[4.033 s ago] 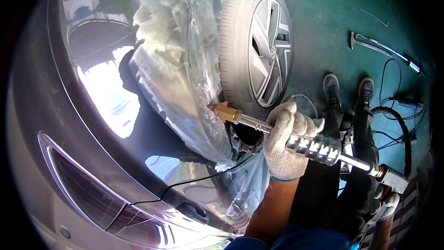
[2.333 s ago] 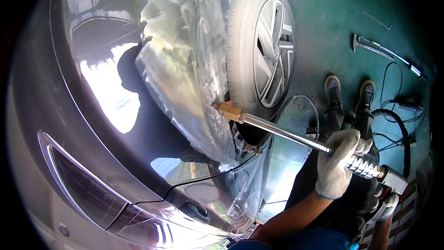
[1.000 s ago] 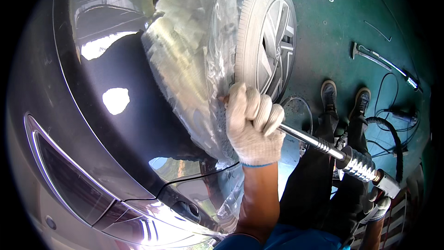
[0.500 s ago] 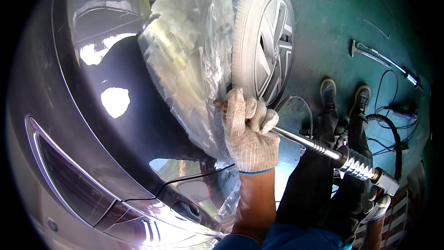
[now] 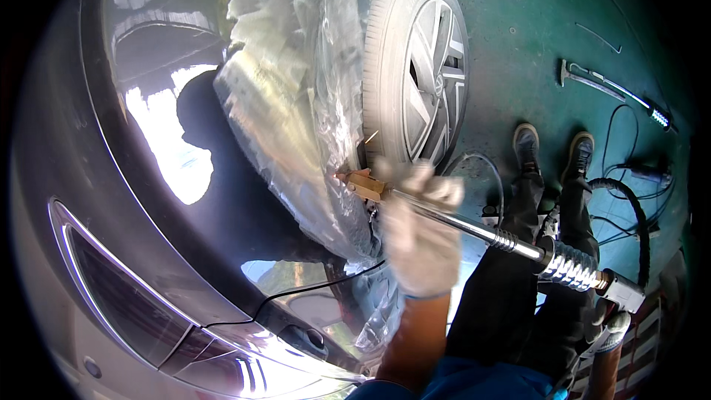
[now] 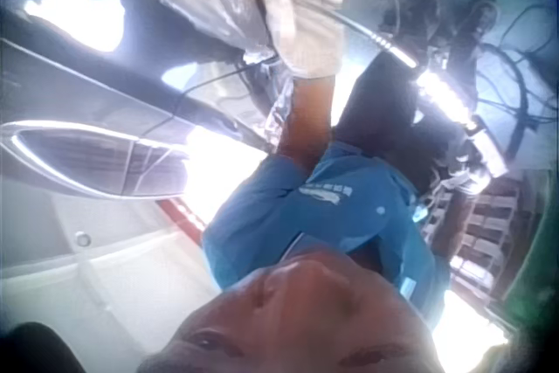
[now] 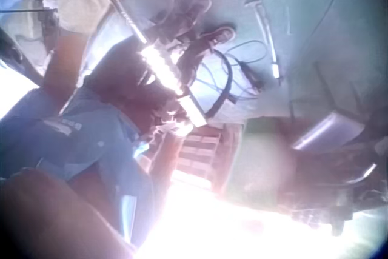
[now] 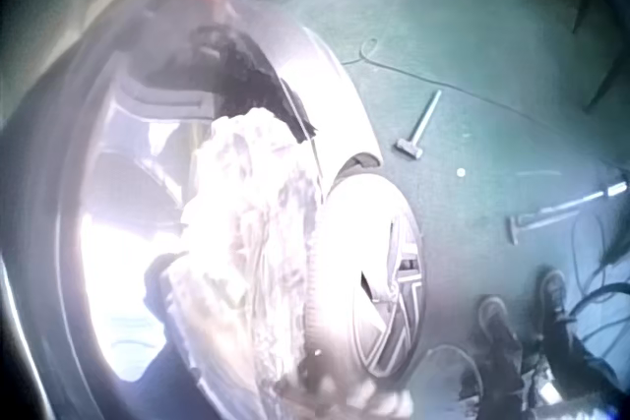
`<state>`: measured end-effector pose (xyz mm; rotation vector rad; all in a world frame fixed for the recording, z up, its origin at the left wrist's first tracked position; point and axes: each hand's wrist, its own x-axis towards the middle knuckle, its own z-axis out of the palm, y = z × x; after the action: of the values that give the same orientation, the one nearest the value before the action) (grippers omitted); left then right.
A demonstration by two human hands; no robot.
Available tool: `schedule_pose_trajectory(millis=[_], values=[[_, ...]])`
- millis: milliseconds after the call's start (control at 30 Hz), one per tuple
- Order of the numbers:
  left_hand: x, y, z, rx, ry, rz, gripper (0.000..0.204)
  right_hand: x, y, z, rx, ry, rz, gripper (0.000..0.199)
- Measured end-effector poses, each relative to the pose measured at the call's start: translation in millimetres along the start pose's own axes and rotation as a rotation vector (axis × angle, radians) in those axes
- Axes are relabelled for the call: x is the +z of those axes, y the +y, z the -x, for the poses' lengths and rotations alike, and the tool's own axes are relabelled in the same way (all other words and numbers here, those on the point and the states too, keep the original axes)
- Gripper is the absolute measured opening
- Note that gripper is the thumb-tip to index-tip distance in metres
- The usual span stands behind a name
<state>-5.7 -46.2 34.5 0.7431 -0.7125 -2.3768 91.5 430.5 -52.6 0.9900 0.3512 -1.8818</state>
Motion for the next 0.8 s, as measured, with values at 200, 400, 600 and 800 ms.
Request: schedule_pose_trajectory(millis=[200, 400, 600, 800], values=[[32.9, -96.3, 77.1, -0.463, 0.336, -0.108, 0.014, 15.7, 4.1, -8.5, 0.005, -0.027, -0.012, 0.07], [6.7, -82.8, 53.5, -0.415, 0.123, 0.081, 0.023, -1.3, 6.0, 16.1, -0.024, 0.011, -0.017, 0.069], [19.1, -53.8, 71.6, -0.361, 0.066, -0.369, 0.035, -3.3, 5.5, -22.1, 0.046, -0.099, -0.007, 0.067], [16.6, 38.0, -21.1, -0.086, 0.263, -0.077, 0.028, -7.9, 8.7, 18.1, -0.034, 0.099, 0.013, 0.06]])
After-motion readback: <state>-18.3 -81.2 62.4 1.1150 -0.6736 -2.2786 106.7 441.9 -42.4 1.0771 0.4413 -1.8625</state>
